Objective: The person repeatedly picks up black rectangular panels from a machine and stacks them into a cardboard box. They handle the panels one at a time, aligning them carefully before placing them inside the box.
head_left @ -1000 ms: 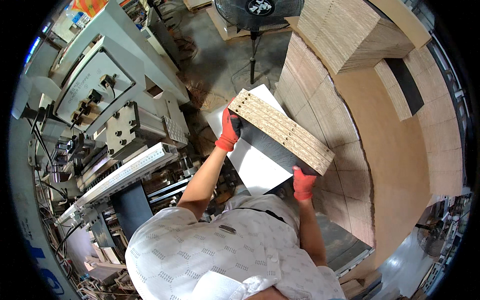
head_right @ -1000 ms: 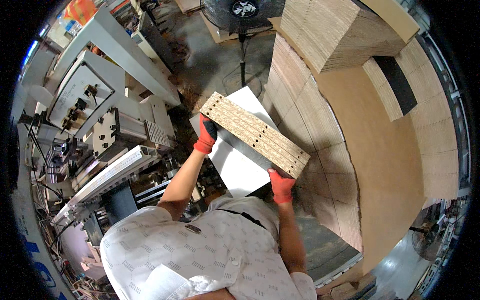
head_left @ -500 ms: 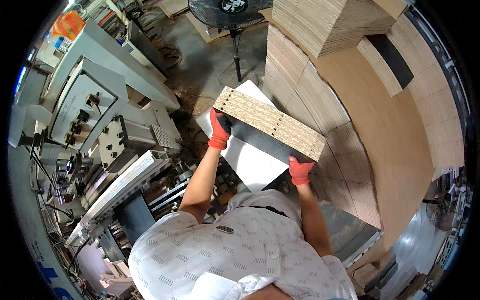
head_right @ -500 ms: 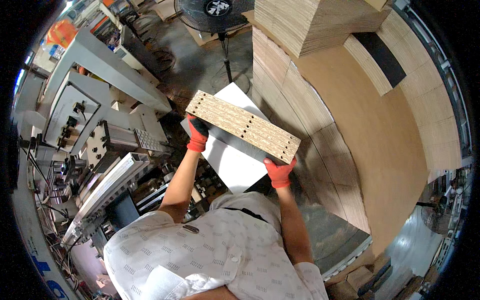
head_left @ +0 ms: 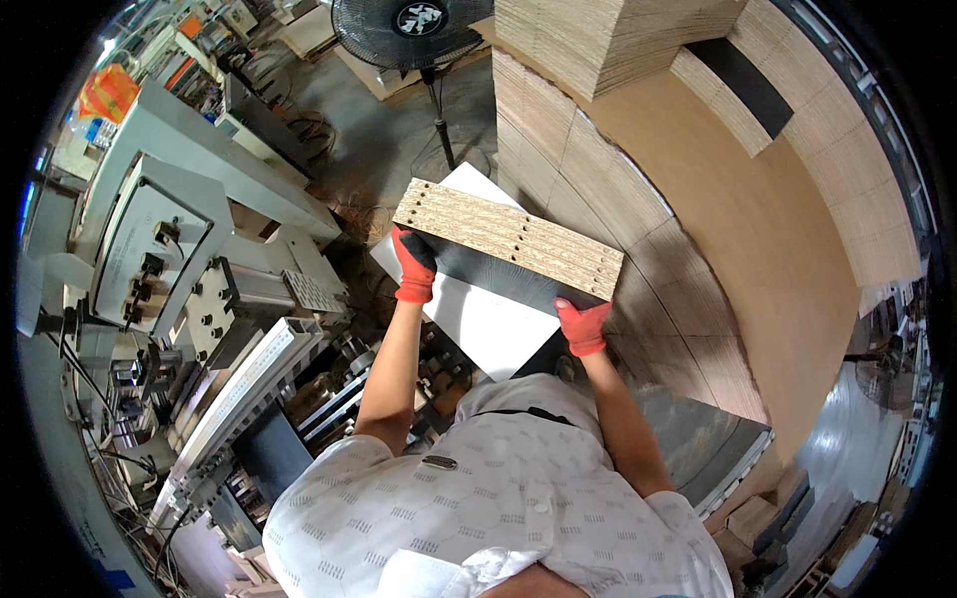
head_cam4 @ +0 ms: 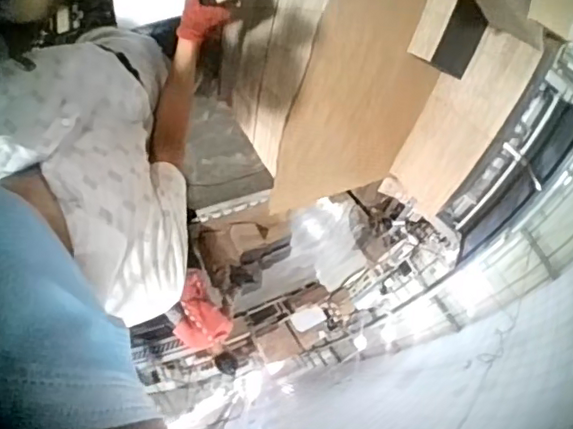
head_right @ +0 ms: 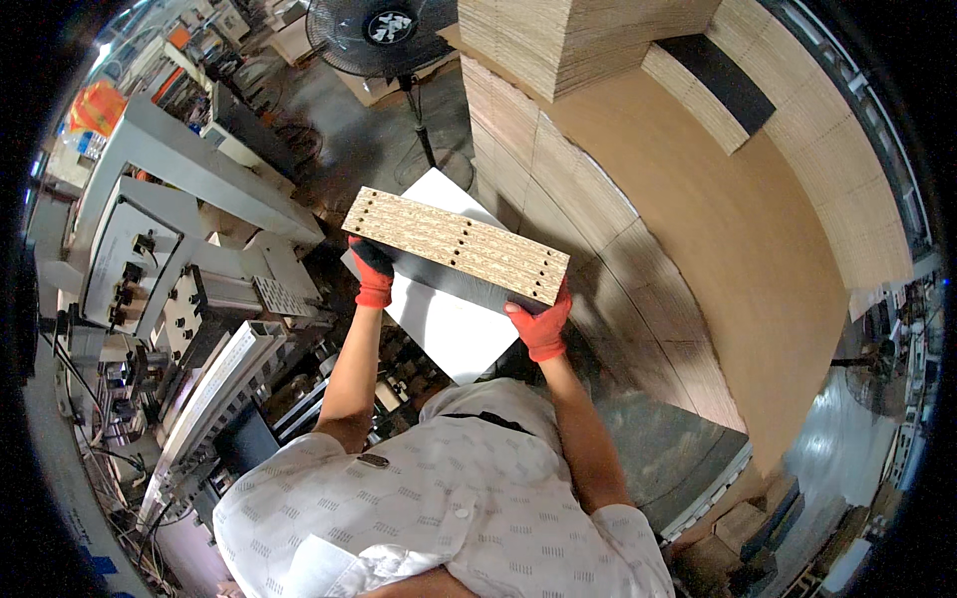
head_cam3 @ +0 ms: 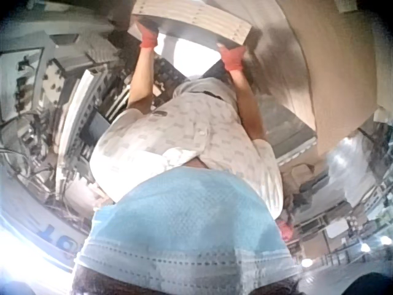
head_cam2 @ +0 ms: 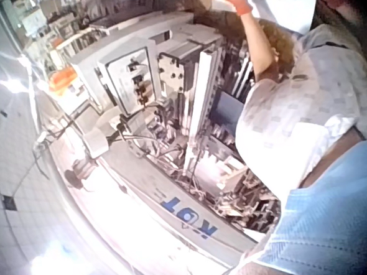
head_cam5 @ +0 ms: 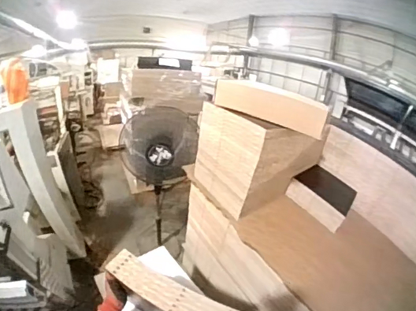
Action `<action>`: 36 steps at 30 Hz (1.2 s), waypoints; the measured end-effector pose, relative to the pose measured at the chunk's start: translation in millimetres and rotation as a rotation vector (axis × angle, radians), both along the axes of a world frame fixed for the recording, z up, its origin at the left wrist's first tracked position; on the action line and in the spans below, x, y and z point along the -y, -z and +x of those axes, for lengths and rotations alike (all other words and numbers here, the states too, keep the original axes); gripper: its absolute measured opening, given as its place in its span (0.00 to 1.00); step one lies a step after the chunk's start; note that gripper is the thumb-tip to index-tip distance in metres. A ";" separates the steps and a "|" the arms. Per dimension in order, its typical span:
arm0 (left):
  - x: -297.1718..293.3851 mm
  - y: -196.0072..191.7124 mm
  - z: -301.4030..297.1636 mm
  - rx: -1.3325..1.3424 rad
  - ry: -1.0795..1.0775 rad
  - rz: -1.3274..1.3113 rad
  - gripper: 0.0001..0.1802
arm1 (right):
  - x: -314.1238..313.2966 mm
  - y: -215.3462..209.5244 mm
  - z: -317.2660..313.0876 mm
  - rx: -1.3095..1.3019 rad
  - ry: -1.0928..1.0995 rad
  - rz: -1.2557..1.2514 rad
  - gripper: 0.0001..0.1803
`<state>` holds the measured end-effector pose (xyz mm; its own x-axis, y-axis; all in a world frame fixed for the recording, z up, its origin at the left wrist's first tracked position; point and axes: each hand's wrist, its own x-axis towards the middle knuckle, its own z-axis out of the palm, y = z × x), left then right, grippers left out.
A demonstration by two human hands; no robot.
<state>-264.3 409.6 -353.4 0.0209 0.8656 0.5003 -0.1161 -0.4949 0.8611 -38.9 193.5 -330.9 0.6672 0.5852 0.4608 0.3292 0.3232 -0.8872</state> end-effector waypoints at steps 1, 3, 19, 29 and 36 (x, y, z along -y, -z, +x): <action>2.1 -0.7 1.6 0.049 0.031 -0.023 0.30 | 0.5 0.1 1.5 0.013 0.011 0.003 0.43; 1.9 -2.7 4.9 0.145 0.093 -0.072 0.32 | 2.8 0.9 3.3 0.005 0.025 -0.009 0.43; 1.8 124.6 -10.4 0.766 0.402 -0.848 0.24 | 9.3 -16.1 3.7 0.108 -0.025 -0.146 0.36; -1.5 108.1 -9.0 0.736 0.315 -0.773 0.19 | 7.7 -42.7 5.1 0.199 -0.045 -0.103 0.38; 71.3 38.1 15.2 0.271 0.186 -0.570 0.24 | 35.3 -84.3 21.8 0.096 0.054 -0.334 0.26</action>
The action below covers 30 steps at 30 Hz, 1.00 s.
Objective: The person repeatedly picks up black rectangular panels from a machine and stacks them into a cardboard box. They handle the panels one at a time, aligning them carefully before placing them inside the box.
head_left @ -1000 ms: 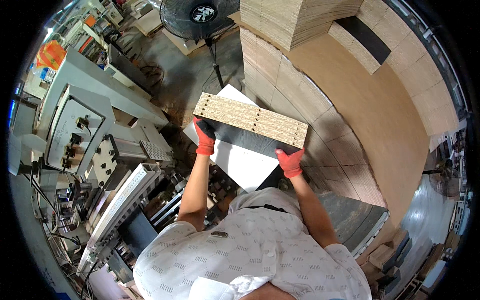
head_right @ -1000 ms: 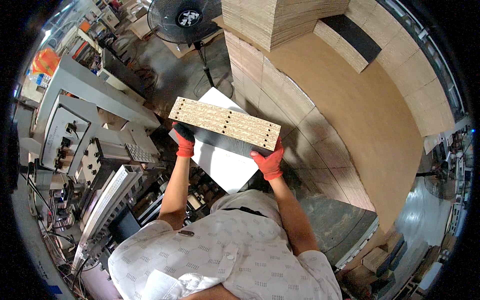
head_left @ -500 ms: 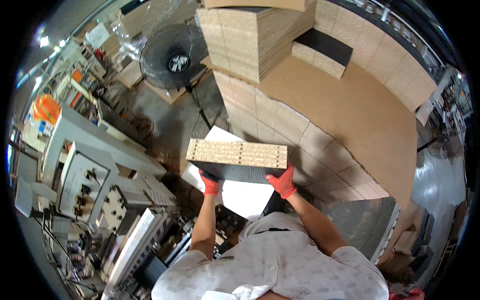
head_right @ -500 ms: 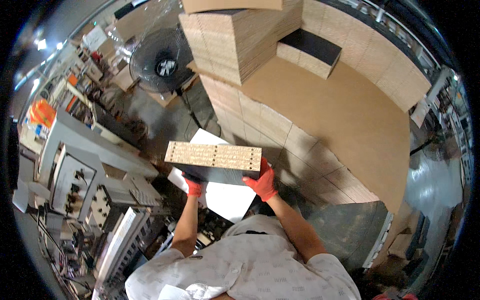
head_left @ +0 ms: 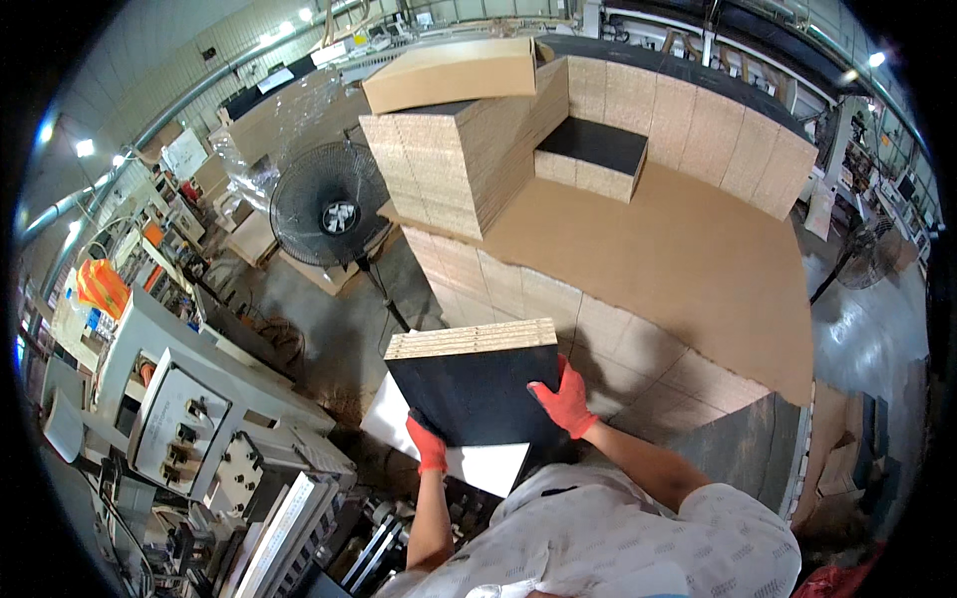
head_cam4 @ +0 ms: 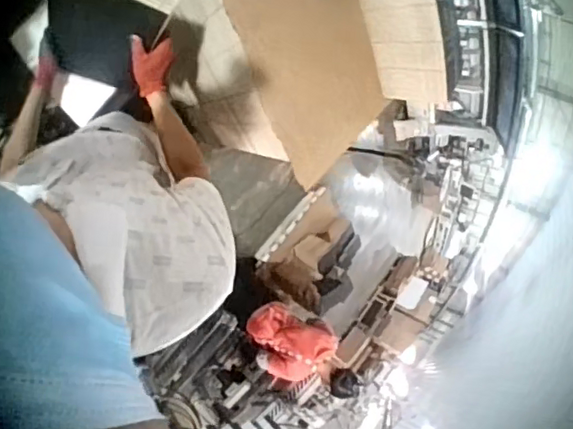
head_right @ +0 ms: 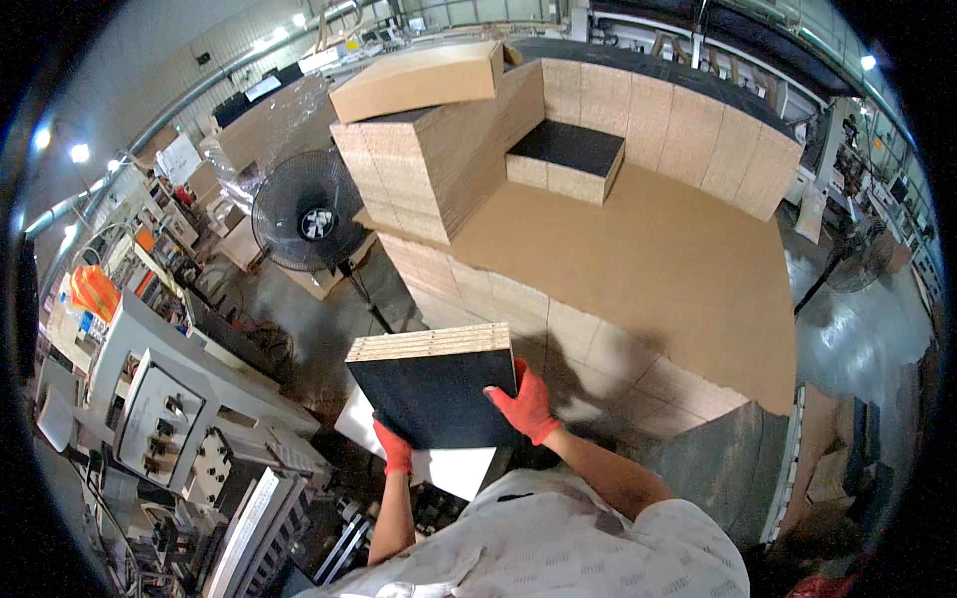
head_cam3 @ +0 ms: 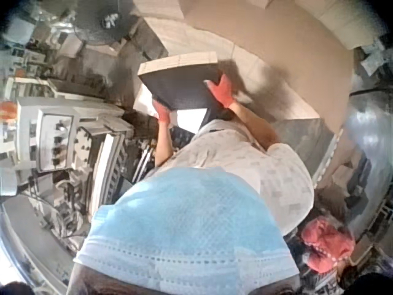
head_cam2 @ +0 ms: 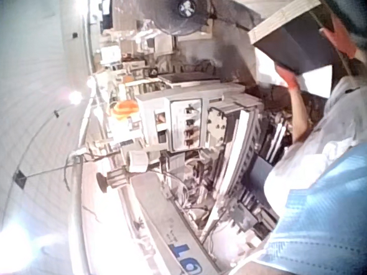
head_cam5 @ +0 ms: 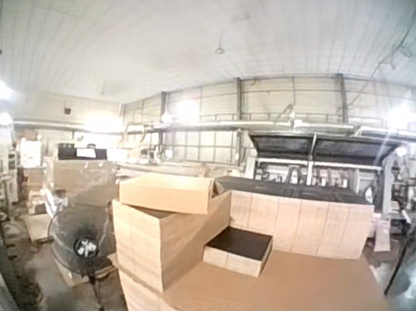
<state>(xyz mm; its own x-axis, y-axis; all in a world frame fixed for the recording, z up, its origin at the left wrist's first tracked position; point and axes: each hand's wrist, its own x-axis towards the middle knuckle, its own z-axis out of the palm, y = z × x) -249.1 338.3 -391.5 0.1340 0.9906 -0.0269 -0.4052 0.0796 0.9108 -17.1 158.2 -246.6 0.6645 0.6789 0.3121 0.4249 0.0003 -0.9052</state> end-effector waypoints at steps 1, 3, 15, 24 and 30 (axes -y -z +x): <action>17.4 -12.5 8.1 -0.038 -0.050 -0.041 0.27 | 1.8 -8.9 8.9 -0.059 0.048 -0.064 0.26; 62.4 -60.4 14.3 -0.283 -0.003 -0.123 0.36 | 1.9 -41.3 33.9 -0.183 -0.018 -0.287 0.26; 109.7 -201.0 135.4 -0.380 0.507 0.040 0.26 | 29.2 -98.5 259.1 -0.088 -0.281 0.148 0.26; 41.5 -275.4 306.4 0.106 0.667 -0.274 0.15 | 34.8 -149.7 391.1 -0.957 -0.311 0.436 0.23; -6.3 -295.7 426.1 0.262 0.731 -0.373 0.18 | -2.6 -141.7 459.9 -0.946 0.040 0.507 0.29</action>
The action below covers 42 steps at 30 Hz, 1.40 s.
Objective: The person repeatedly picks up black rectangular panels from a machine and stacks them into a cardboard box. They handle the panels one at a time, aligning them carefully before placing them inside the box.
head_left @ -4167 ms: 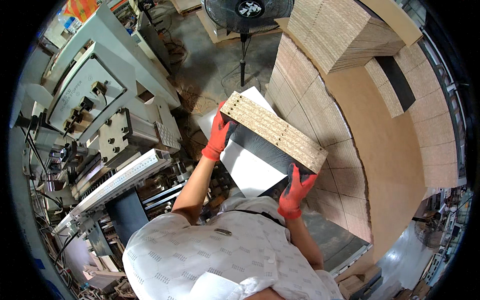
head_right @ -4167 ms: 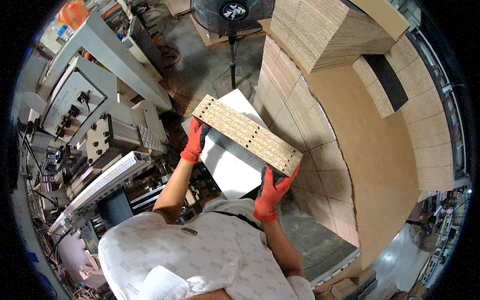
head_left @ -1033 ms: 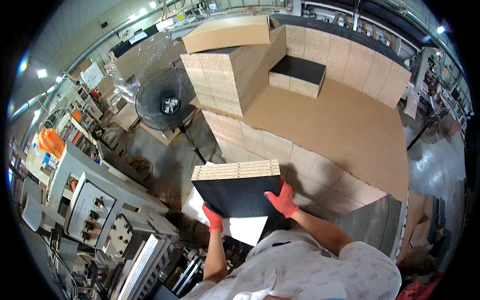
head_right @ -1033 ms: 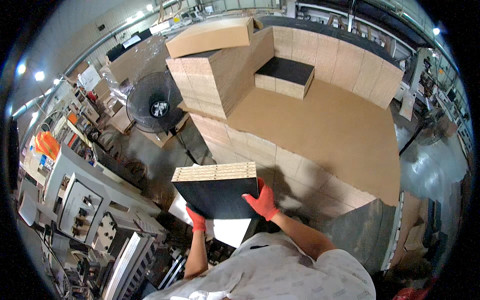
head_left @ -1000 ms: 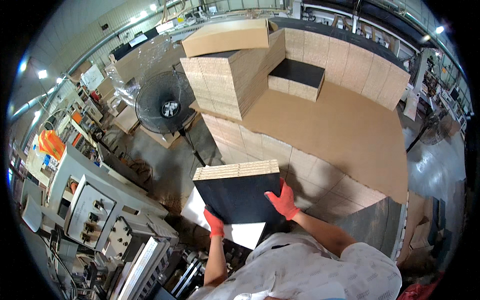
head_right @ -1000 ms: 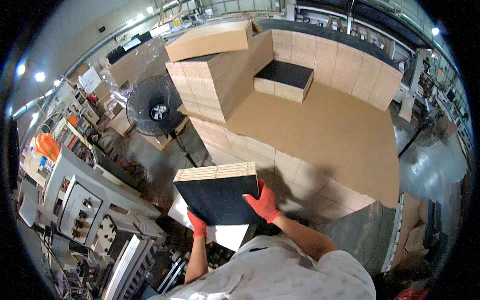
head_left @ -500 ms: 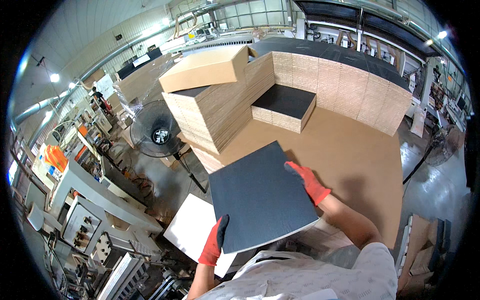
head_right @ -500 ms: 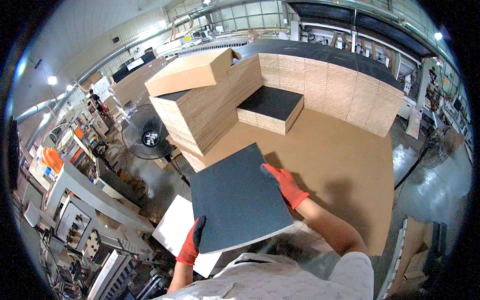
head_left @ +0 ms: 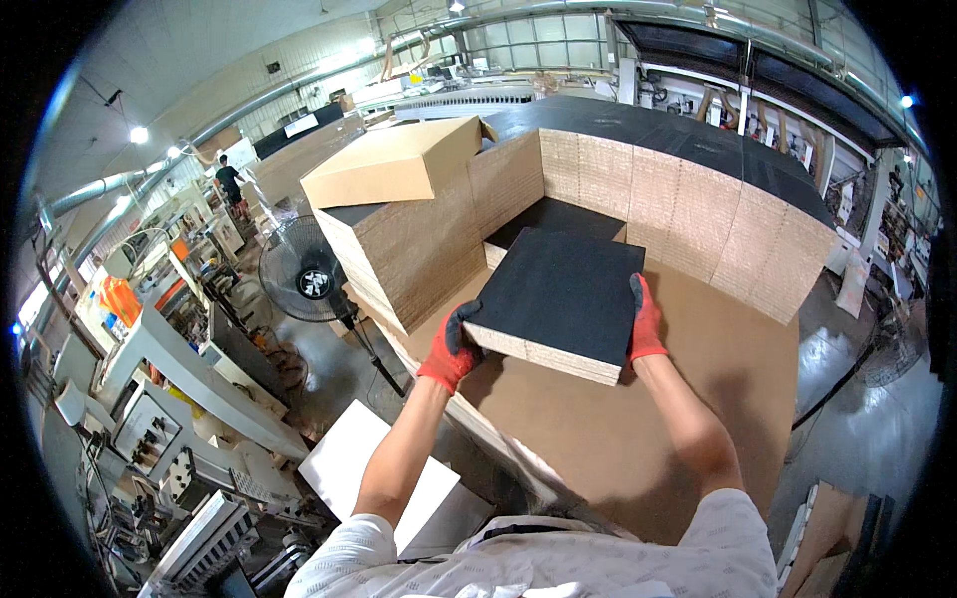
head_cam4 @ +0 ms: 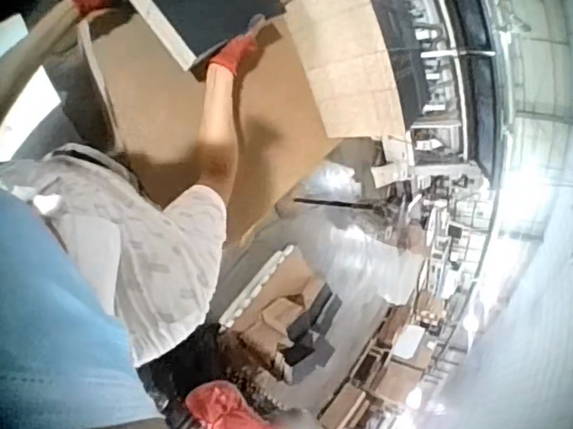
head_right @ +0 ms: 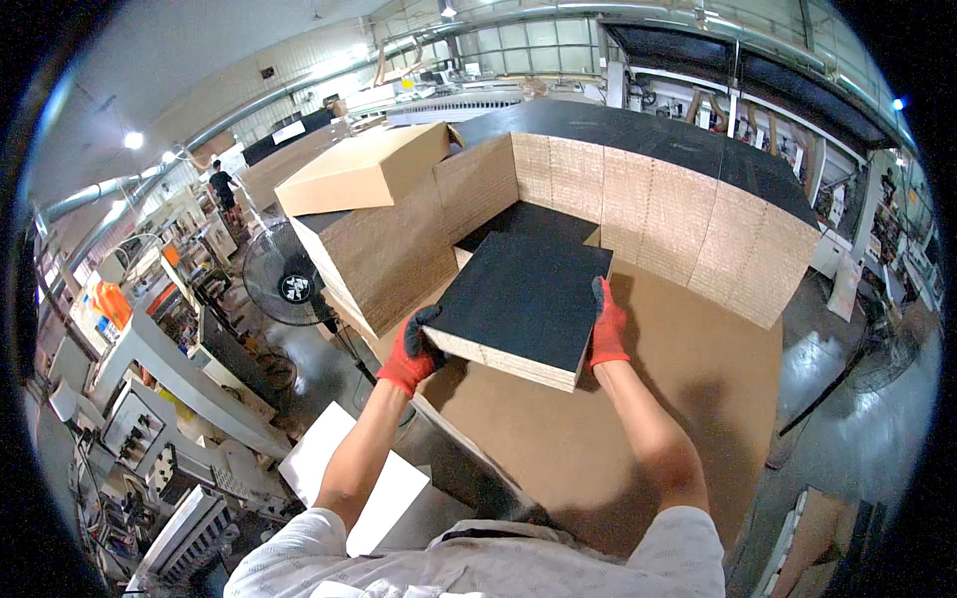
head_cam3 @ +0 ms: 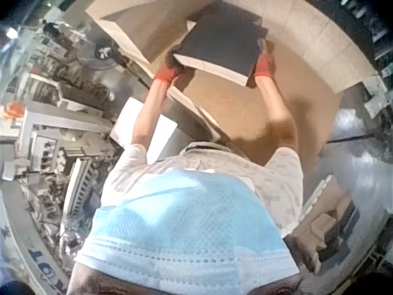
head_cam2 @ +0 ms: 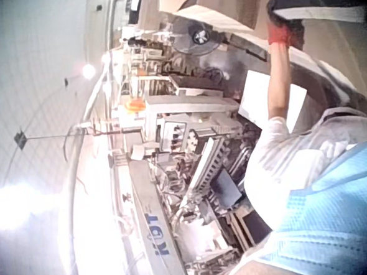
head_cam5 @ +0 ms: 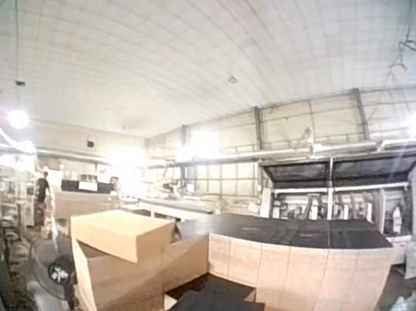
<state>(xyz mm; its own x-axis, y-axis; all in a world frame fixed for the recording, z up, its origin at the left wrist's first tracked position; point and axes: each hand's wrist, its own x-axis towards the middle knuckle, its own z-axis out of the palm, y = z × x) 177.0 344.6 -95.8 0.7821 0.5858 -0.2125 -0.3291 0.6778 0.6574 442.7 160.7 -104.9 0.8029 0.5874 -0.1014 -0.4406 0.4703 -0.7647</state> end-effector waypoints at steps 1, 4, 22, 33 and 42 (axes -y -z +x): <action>-21.9 14.5 17.1 0.077 -0.040 -0.029 0.18 | -16.5 8.3 11.8 -0.041 0.009 0.032 0.30; -78.3 54.1 57.2 0.272 -0.280 0.023 0.21 | -56.8 9.0 17.9 -0.073 0.117 -0.019 0.33; -108.4 57.2 250.3 -0.413 -1.077 0.616 0.49 | -219.6 65.2 148.7 0.508 0.261 -0.430 0.38; -116.6 55.4 264.0 -0.604 -1.151 0.729 0.43 | -235.8 85.4 178.2 0.566 0.328 -0.292 0.31; -117.0 58.3 258.5 -0.707 -1.080 0.753 0.50 | -224.2 62.2 159.3 0.587 0.397 -0.346 0.35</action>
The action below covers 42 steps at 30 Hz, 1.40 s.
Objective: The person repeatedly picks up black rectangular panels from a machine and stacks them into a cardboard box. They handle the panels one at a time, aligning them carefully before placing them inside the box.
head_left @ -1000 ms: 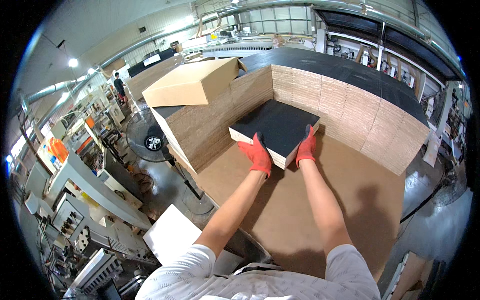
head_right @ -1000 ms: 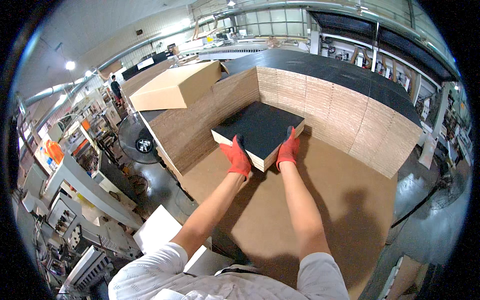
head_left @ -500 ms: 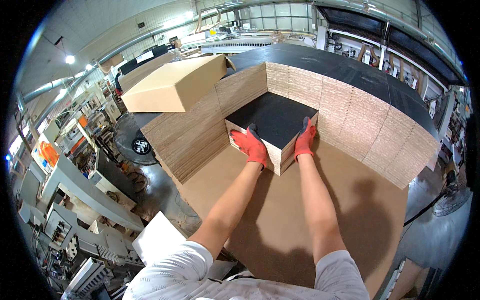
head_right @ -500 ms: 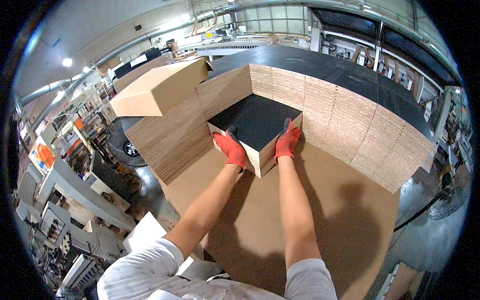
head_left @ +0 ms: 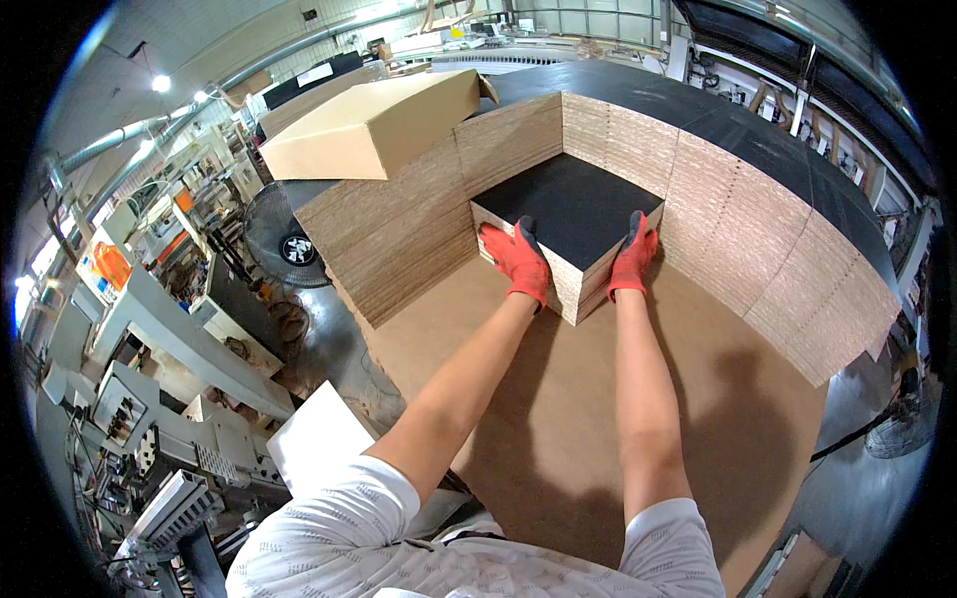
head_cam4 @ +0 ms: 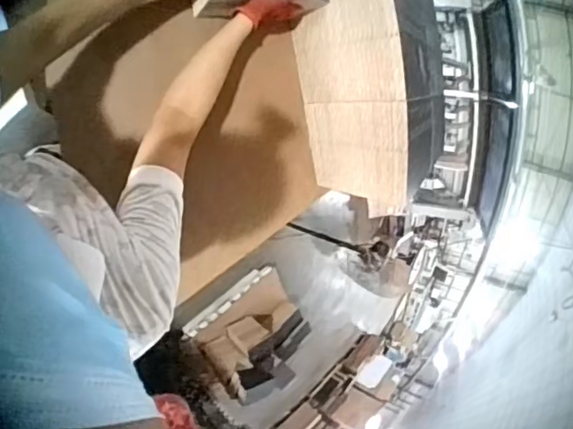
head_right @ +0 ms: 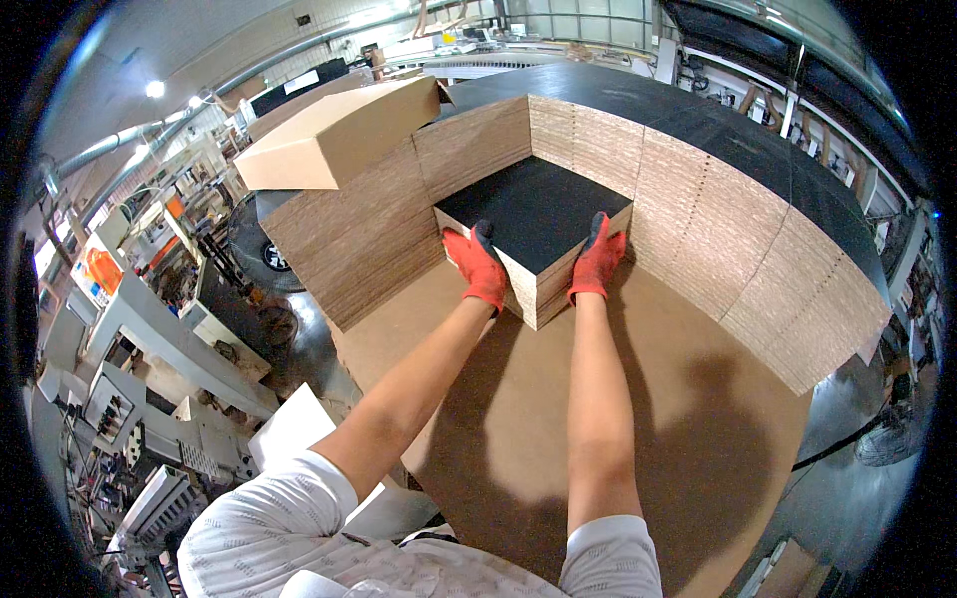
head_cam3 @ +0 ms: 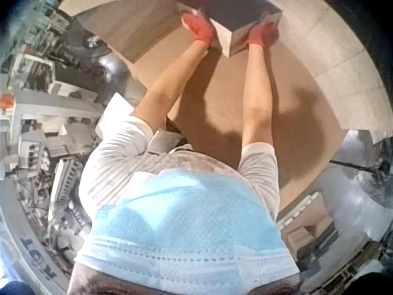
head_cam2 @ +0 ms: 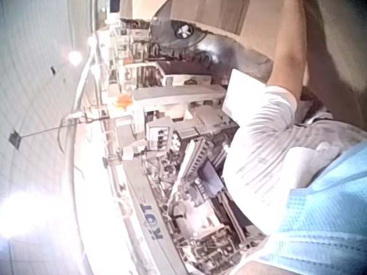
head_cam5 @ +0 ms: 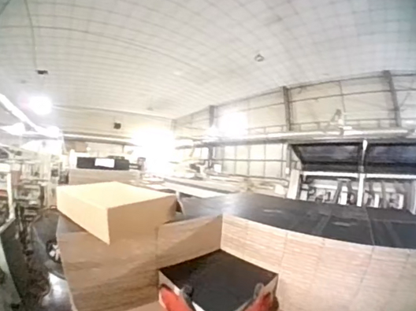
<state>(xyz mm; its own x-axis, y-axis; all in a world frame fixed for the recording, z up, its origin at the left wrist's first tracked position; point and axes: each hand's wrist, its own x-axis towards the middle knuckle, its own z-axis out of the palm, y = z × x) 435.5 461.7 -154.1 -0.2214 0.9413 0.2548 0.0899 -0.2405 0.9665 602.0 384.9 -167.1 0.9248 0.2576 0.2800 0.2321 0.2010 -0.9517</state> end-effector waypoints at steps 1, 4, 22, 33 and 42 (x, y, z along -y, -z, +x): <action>7.0 -4.3 6.1 0.009 0.037 -0.019 0.49 | 6.3 5.4 12.3 0.074 0.013 -0.057 0.36; 18.2 -12.7 8.5 0.003 0.076 -0.050 0.49 | 15.2 5.5 20.7 0.090 -0.018 -0.120 0.32; 10.6 -5.6 12.0 0.056 -0.027 0.013 0.48 | 7.1 12.9 18.3 0.214 0.080 -0.202 0.30; 8.8 -3.4 17.0 0.073 -0.081 0.080 0.46 | 10.8 9.2 13.2 0.252 0.137 -0.194 0.28; 11.5 -5.7 8.5 0.018 -0.066 0.015 0.47 | 10.0 6.8 11.9 0.123 0.046 -0.191 0.29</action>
